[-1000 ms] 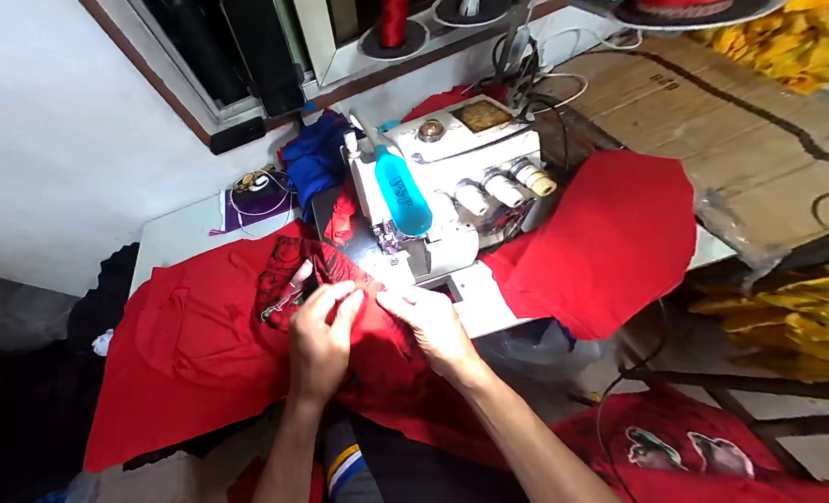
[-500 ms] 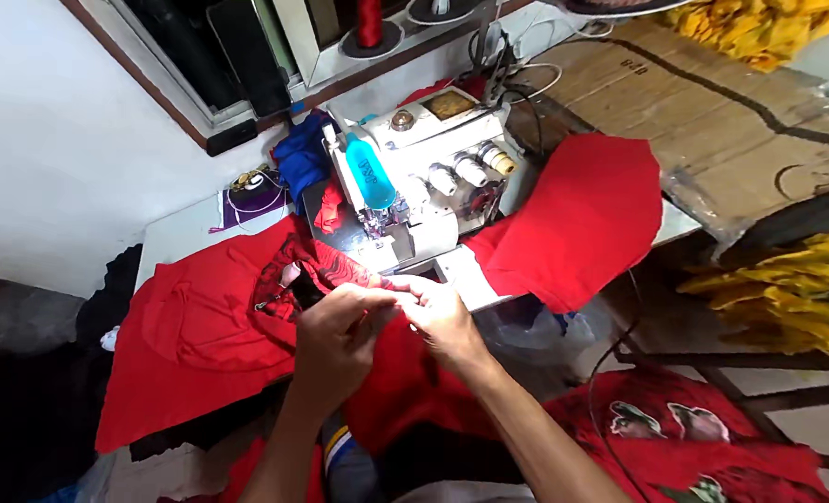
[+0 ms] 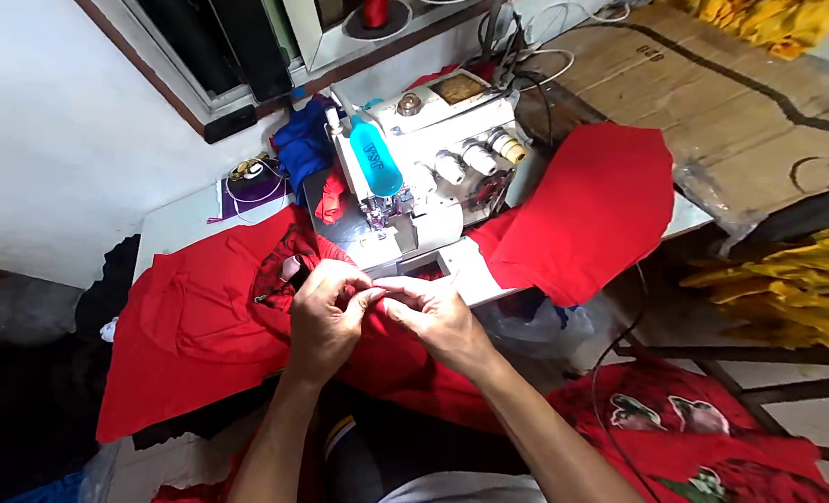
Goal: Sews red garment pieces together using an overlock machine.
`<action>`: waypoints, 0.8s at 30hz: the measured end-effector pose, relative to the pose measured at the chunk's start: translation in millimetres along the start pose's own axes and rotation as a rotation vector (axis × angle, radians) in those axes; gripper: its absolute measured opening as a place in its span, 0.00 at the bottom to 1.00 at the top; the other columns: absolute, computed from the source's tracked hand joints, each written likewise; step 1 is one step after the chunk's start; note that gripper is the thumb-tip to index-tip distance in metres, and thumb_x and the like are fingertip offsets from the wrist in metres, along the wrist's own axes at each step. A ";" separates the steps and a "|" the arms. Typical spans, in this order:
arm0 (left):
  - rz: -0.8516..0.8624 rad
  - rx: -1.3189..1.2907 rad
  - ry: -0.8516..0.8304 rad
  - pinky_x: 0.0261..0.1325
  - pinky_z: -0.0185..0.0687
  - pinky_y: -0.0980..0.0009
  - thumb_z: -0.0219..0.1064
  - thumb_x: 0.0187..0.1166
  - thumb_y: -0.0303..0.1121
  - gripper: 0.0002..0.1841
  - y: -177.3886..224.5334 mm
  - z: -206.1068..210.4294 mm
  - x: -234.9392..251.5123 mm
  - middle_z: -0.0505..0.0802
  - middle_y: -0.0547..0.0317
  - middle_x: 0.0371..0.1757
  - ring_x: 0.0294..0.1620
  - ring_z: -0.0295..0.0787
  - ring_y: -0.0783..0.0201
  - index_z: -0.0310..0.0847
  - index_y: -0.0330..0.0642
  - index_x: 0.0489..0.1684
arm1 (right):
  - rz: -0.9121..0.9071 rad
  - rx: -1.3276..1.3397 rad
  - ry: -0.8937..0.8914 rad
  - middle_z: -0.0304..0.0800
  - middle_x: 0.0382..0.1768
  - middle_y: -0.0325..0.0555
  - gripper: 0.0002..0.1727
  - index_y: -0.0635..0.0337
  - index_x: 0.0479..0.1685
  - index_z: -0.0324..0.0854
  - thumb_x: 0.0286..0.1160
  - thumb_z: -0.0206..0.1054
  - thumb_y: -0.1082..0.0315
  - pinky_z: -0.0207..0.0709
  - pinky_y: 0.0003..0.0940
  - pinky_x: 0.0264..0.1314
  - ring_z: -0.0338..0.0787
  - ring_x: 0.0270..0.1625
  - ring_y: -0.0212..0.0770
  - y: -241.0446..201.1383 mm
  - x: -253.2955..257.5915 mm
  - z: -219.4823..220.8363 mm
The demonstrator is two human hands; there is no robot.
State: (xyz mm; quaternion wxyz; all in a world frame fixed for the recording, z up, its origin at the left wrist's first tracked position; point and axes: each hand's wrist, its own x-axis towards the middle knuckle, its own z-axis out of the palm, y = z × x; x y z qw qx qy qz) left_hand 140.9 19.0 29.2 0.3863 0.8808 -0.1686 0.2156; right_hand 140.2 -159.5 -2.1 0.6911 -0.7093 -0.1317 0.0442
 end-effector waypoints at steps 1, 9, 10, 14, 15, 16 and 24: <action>-0.015 0.013 -0.038 0.46 0.83 0.80 0.78 0.69 0.35 0.08 -0.4 -2.3 1.3 0.90 0.63 0.55 0.47 0.86 0.76 0.89 0.47 0.41 | -0.035 -0.028 -0.014 0.97 0.43 0.32 0.13 0.52 0.56 0.92 0.77 0.69 0.71 0.89 0.23 0.48 0.94 0.41 0.24 -0.3 0.3 -0.2; -0.109 -0.017 -0.023 0.52 0.85 0.80 0.72 0.76 0.31 0.03 -8.9 -2.8 -3.8 0.92 0.70 0.41 0.46 0.88 0.78 0.93 0.47 0.37 | -0.154 -0.095 0.241 0.94 0.36 0.27 0.07 0.48 0.45 0.91 0.74 0.75 0.59 0.86 0.20 0.38 0.90 0.35 0.22 15.3 -10.1 16.5; -0.101 -0.002 -0.013 0.52 0.85 0.81 0.73 0.76 0.31 0.03 -8.6 -3.3 -2.7 0.92 0.69 0.42 0.47 0.88 0.78 0.93 0.46 0.37 | -0.149 -0.134 0.245 0.93 0.35 0.25 0.07 0.46 0.40 0.92 0.73 0.76 0.56 0.85 0.19 0.37 0.89 0.34 0.21 15.6 -9.6 16.4; -0.003 0.138 0.000 0.51 0.84 0.79 0.72 0.76 0.31 0.04 -4.6 -3.6 31.8 0.93 0.65 0.41 0.45 0.89 0.77 0.94 0.45 0.37 | -0.086 -0.296 0.332 0.90 0.28 0.24 0.07 0.46 0.28 0.89 0.68 0.78 0.57 0.80 0.19 0.32 0.86 0.30 0.18 -3.7 13.7 9.7; 0.016 0.184 -0.001 0.50 0.84 0.76 0.72 0.77 0.31 0.04 -5.4 -0.8 41.4 0.93 0.64 0.41 0.45 0.89 0.75 0.94 0.45 0.38 | -0.063 -0.325 0.359 0.88 0.25 0.26 0.09 0.47 0.28 0.88 0.68 0.78 0.56 0.78 0.21 0.29 0.84 0.27 0.20 -7.0 20.9 7.4; 0.037 0.207 -0.012 0.51 0.86 0.72 0.72 0.77 0.31 0.04 -9.1 3.9 47.9 0.94 0.62 0.42 0.46 0.91 0.71 0.94 0.45 0.39 | -0.043 -0.345 0.371 0.87 0.24 0.29 0.09 0.49 0.31 0.87 0.69 0.78 0.56 0.77 0.23 0.28 0.83 0.25 0.23 -6.0 26.5 4.8; -0.140 0.585 -0.209 0.67 0.66 0.37 0.50 0.88 0.39 0.24 -37.7 53.3 48.6 0.73 0.43 0.85 0.84 0.66 0.39 0.72 0.38 0.79 | 0.161 -0.224 0.450 0.81 0.17 0.27 0.10 0.50 0.37 0.86 0.65 0.82 0.61 0.73 0.23 0.23 0.78 0.18 0.23 28.7 29.9 -5.5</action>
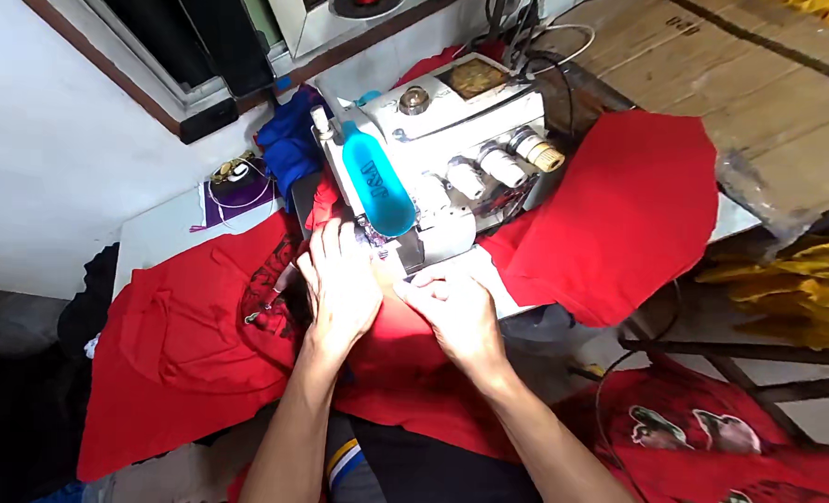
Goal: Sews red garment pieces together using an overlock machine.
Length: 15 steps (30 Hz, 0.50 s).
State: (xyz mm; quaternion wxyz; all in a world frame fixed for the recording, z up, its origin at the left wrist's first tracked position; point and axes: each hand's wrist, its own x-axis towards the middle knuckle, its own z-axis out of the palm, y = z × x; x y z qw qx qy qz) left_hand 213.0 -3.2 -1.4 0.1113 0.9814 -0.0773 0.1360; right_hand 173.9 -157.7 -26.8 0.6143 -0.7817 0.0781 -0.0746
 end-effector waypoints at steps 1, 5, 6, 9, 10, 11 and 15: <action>0.003 0.015 -0.041 0.67 0.65 0.34 0.51 0.88 0.38 0.25 1.5 -4.7 6.1 0.69 0.41 0.88 0.85 0.63 0.35 0.70 0.37 0.81 | -0.016 0.008 0.020 0.81 0.16 0.27 0.10 0.50 0.37 0.86 0.65 0.82 0.61 0.72 0.22 0.22 0.76 0.17 0.23 -1.2 4.3 2.3; 0.007 0.049 -0.086 0.71 0.62 0.29 0.52 0.88 0.37 0.25 2.0 -10.6 18.3 0.66 0.39 0.90 0.88 0.58 0.32 0.71 0.34 0.80 | -0.023 -0.014 0.040 0.79 0.15 0.28 0.11 0.50 0.36 0.85 0.68 0.81 0.57 0.70 0.23 0.20 0.75 0.16 0.23 -5.5 12.8 7.6; 0.001 0.060 -0.085 0.71 0.62 0.30 0.51 0.87 0.38 0.26 1.0 -8.9 18.3 0.65 0.41 0.90 0.88 0.58 0.34 0.70 0.36 0.81 | -0.022 0.000 0.049 0.78 0.14 0.27 0.10 0.49 0.36 0.86 0.67 0.81 0.57 0.69 0.21 0.19 0.73 0.15 0.22 -4.4 12.6 8.8; -0.019 0.099 -0.096 0.65 0.67 0.32 0.51 0.87 0.37 0.24 0.8 -4.4 22.9 0.67 0.41 0.89 0.84 0.63 0.33 0.73 0.35 0.78 | -0.024 0.038 0.077 0.77 0.14 0.25 0.10 0.48 0.34 0.85 0.64 0.82 0.59 0.67 0.20 0.18 0.72 0.14 0.21 -1.4 13.9 11.2; -0.027 0.098 -0.114 0.65 0.67 0.32 0.53 0.86 0.37 0.25 0.8 -4.9 25.2 0.66 0.41 0.89 0.85 0.62 0.33 0.72 0.35 0.79 | -0.031 0.046 0.086 0.77 0.14 0.26 0.10 0.49 0.33 0.85 0.64 0.82 0.59 0.67 0.20 0.18 0.72 0.14 0.21 -1.3 14.9 12.1; -0.038 0.088 -0.120 0.66 0.66 0.30 0.54 0.86 0.36 0.25 0.1 -4.8 27.0 0.66 0.40 0.89 0.85 0.62 0.31 0.72 0.35 0.79 | -0.042 0.049 0.096 0.77 0.14 0.27 0.11 0.50 0.32 0.85 0.64 0.82 0.59 0.67 0.21 0.18 0.72 0.14 0.22 -1.7 15.7 13.2; -0.080 0.010 0.079 0.67 0.67 0.33 0.56 0.88 0.44 0.25 -7.6 -2.6 18.0 0.73 0.41 0.85 0.81 0.69 0.36 0.75 0.41 0.79 | -0.050 0.003 0.095 0.80 0.16 0.29 0.13 0.51 0.32 0.85 0.64 0.82 0.55 0.71 0.27 0.20 0.75 0.16 0.25 -3.3 21.5 13.3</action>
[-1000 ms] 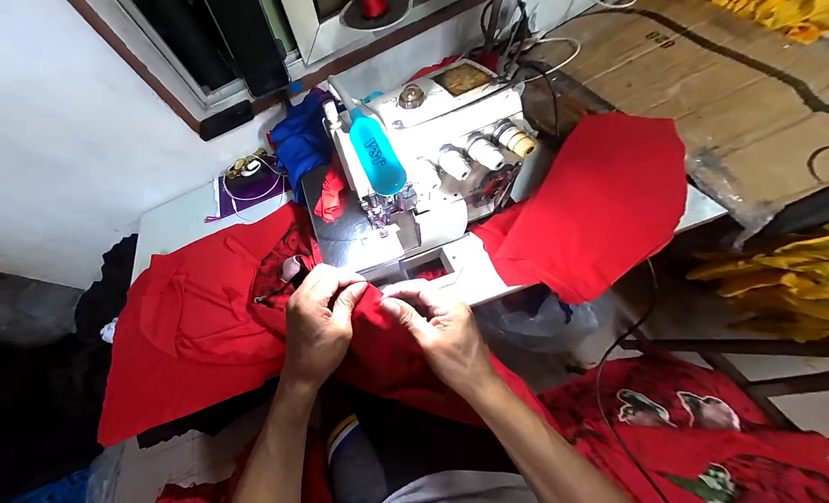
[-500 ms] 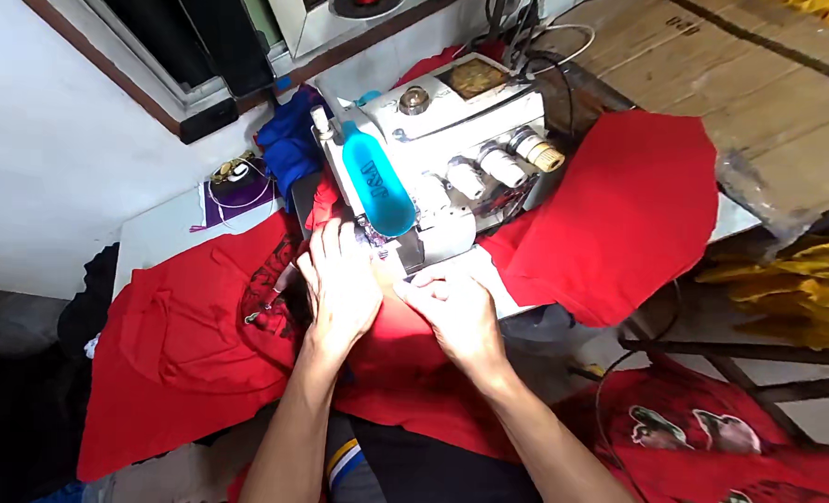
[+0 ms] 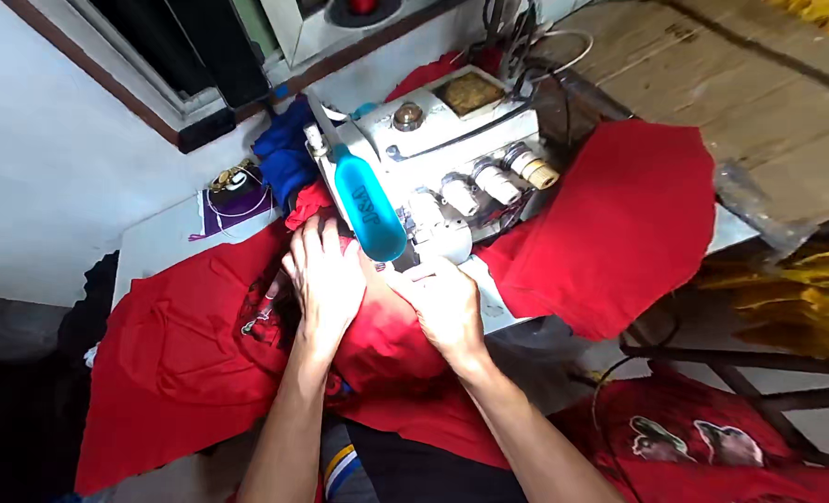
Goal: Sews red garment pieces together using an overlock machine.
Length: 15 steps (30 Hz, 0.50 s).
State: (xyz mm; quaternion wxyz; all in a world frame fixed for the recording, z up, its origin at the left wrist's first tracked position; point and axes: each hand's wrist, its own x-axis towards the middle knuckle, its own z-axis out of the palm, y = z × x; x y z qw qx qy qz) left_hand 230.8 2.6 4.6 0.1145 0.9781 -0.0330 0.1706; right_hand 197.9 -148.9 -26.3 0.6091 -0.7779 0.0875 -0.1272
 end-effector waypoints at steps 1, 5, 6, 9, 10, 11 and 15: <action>-0.031 -0.046 0.047 0.70 0.67 0.34 0.57 0.88 0.47 0.27 -4.8 -1.1 -12.3 0.75 0.41 0.84 0.80 0.71 0.37 0.75 0.40 0.79 | 0.034 0.007 -0.024 0.81 0.16 0.31 0.13 0.51 0.33 0.85 0.64 0.83 0.55 0.72 0.29 0.22 0.76 0.16 0.27 0.1 -1.3 -2.3; -0.182 -0.363 0.039 0.76 0.75 0.50 0.67 0.79 0.54 0.39 -38.0 6.3 -91.6 0.84 0.38 0.74 0.74 0.81 0.47 0.72 0.30 0.80 | 0.120 0.094 -0.194 0.85 0.18 0.31 0.13 0.49 0.46 0.86 0.72 0.78 0.54 0.78 0.30 0.26 0.81 0.20 0.29 19.5 -19.2 -15.4; -0.179 -0.401 0.035 0.69 0.81 0.53 0.71 0.74 0.53 0.36 -47.1 6.6 -102.3 0.90 0.38 0.64 0.65 0.87 0.49 0.79 0.27 0.71 | 0.139 0.108 -0.244 0.85 0.19 0.32 0.13 0.49 0.47 0.86 0.73 0.77 0.53 0.79 0.31 0.27 0.82 0.21 0.29 27.4 -24.7 -17.0; -0.138 -0.430 0.032 0.44 0.86 0.63 0.69 0.76 0.49 0.25 -59.3 -24.3 -84.4 0.93 0.54 0.47 0.42 0.89 0.64 0.88 0.38 0.61 | 0.162 0.100 -0.331 0.77 0.15 0.33 0.15 0.51 0.34 0.85 0.75 0.74 0.49 0.72 0.33 0.24 0.75 0.18 0.31 43.1 -36.6 -14.8; -0.115 -0.416 0.050 0.45 0.86 0.61 0.68 0.78 0.47 0.23 -57.7 -36.9 -66.0 0.92 0.52 0.51 0.45 0.89 0.61 0.86 0.39 0.64 | 0.158 0.088 -0.341 0.74 0.14 0.33 0.17 0.51 0.29 0.83 0.75 0.73 0.49 0.70 0.33 0.24 0.73 0.18 0.31 42.6 -37.4 -13.2; -0.095 -0.390 0.070 0.49 0.87 0.56 0.69 0.80 0.45 0.23 -54.1 -46.3 -44.4 0.91 0.47 0.56 0.51 0.90 0.55 0.84 0.38 0.66 | 0.153 0.084 -0.346 0.73 0.14 0.33 0.18 0.51 0.27 0.82 0.76 0.73 0.49 0.69 0.33 0.24 0.73 0.18 0.32 41.4 -37.4 -11.3; -0.085 -0.277 0.095 0.71 0.79 0.47 0.73 0.78 0.39 0.26 -32.5 -37.8 33.5 0.84 0.36 0.71 0.71 0.82 0.42 0.81 0.34 0.72 | 0.153 0.058 -0.325 0.80 0.19 0.34 0.15 0.51 0.36 0.85 0.76 0.72 0.50 0.77 0.35 0.30 0.80 0.23 0.32 38.9 -41.3 -8.7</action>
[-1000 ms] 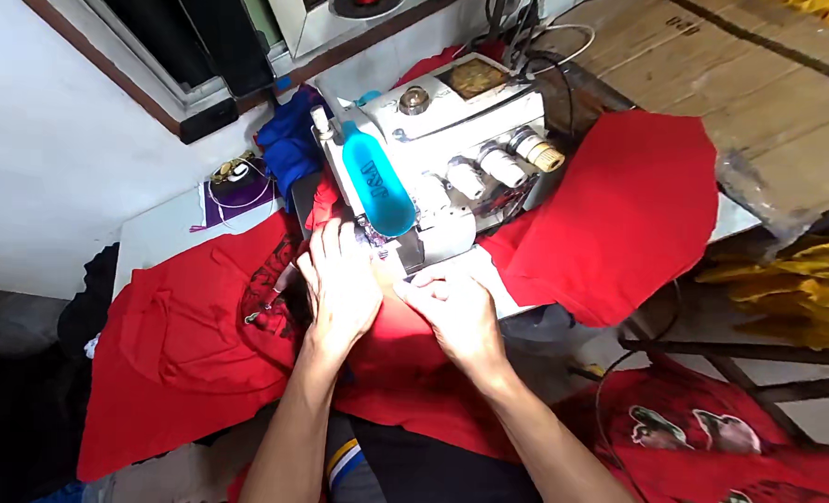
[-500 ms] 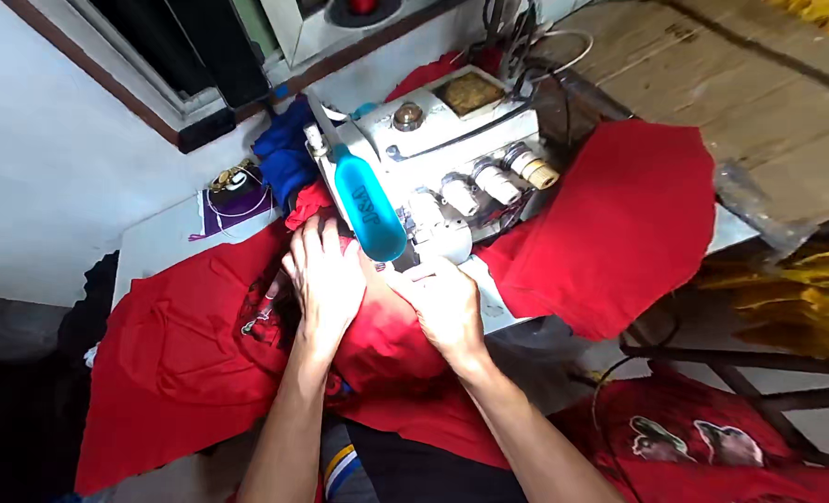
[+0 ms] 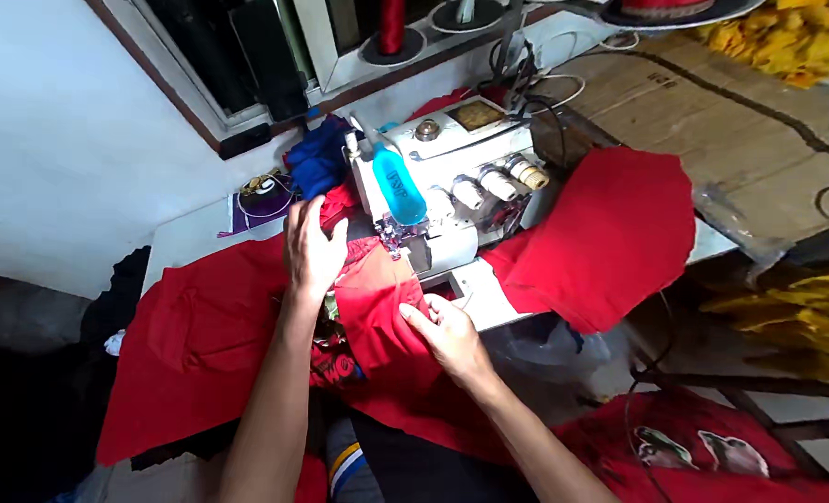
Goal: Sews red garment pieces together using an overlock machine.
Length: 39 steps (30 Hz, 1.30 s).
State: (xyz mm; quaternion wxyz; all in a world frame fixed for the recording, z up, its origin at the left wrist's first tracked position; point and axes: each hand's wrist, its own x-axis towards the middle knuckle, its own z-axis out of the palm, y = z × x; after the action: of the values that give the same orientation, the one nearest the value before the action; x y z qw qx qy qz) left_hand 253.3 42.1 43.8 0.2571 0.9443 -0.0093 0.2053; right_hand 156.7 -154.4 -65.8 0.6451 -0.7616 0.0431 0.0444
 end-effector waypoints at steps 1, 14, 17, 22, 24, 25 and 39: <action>0.017 0.018 -0.008 0.75 0.75 0.46 0.72 0.77 0.37 0.28 0.9 12.0 10.9 0.82 0.36 0.74 0.75 0.79 0.42 0.79 0.35 0.75 | 0.004 -0.011 0.015 0.84 0.22 0.34 0.14 0.52 0.43 0.88 0.76 0.73 0.51 0.80 0.35 0.33 0.83 0.26 0.31 -0.9 -2.1 -1.5; 0.198 0.066 0.066 0.66 0.80 0.47 0.67 0.80 0.27 0.12 -18.6 36.0 -1.2 0.93 0.41 0.53 0.59 0.89 0.42 0.90 0.35 0.57 | -0.005 0.035 -0.073 0.90 0.28 0.30 0.14 0.48 0.51 0.90 0.76 0.73 0.52 0.82 0.29 0.37 0.87 0.30 0.27 0.3 -8.5 -22.7; 0.168 0.034 0.155 0.59 0.86 0.55 0.68 0.80 0.28 0.11 -10.6 14.5 -21.8 0.95 0.45 0.50 0.52 0.93 0.51 0.91 0.37 0.56 | 0.020 0.059 -0.056 0.92 0.32 0.31 0.17 0.49 0.56 0.88 0.75 0.73 0.51 0.84 0.30 0.41 0.89 0.34 0.27 2.0 -12.8 -17.5; 0.230 0.003 0.160 0.65 0.86 0.57 0.66 0.81 0.32 0.12 43.4 10.2 -102.9 0.94 0.47 0.57 0.61 0.91 0.56 0.91 0.37 0.54 | 0.056 0.051 -0.119 0.93 0.46 0.41 0.27 0.58 0.65 0.83 0.73 0.72 0.49 0.84 0.37 0.60 0.91 0.51 0.32 5.6 -25.4 7.5; 0.419 0.033 0.065 0.56 0.88 0.59 0.70 0.75 0.27 0.10 67.4 44.3 -125.1 0.95 0.49 0.49 0.54 0.92 0.53 0.94 0.40 0.49 | -0.011 -0.027 -0.181 0.91 0.56 0.51 0.27 0.69 0.68 0.80 0.74 0.71 0.60 0.80 0.38 0.71 0.89 0.62 0.37 4.2 -37.6 15.9; 0.491 0.086 -0.004 0.48 0.90 0.61 0.71 0.71 0.25 0.09 74.1 62.3 -127.4 0.95 0.50 0.43 0.48 0.93 0.53 0.94 0.40 0.45 | 0.009 -0.104 -0.271 0.88 0.63 0.58 0.27 0.73 0.71 0.77 0.78 0.69 0.63 0.73 0.39 0.78 0.84 0.69 0.43 1.8 -43.2 17.2; 0.380 -0.172 -0.130 0.67 0.90 0.65 0.64 0.79 0.26 0.13 49.0 18.7 -132.2 0.96 0.56 0.60 0.64 0.93 0.65 0.92 0.39 0.56 | 0.025 0.009 -0.184 0.94 0.48 0.43 0.25 0.58 0.62 0.86 0.76 0.70 0.49 0.84 0.38 0.63 0.91 0.54 0.34 12.0 -38.0 -6.2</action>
State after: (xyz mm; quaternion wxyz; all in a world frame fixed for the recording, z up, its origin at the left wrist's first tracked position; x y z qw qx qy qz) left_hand 133.4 -21.2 0.9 0.2921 0.9115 -0.2210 0.1873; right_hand 117.6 -162.2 -71.9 0.6490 -0.7509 -0.0063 0.1220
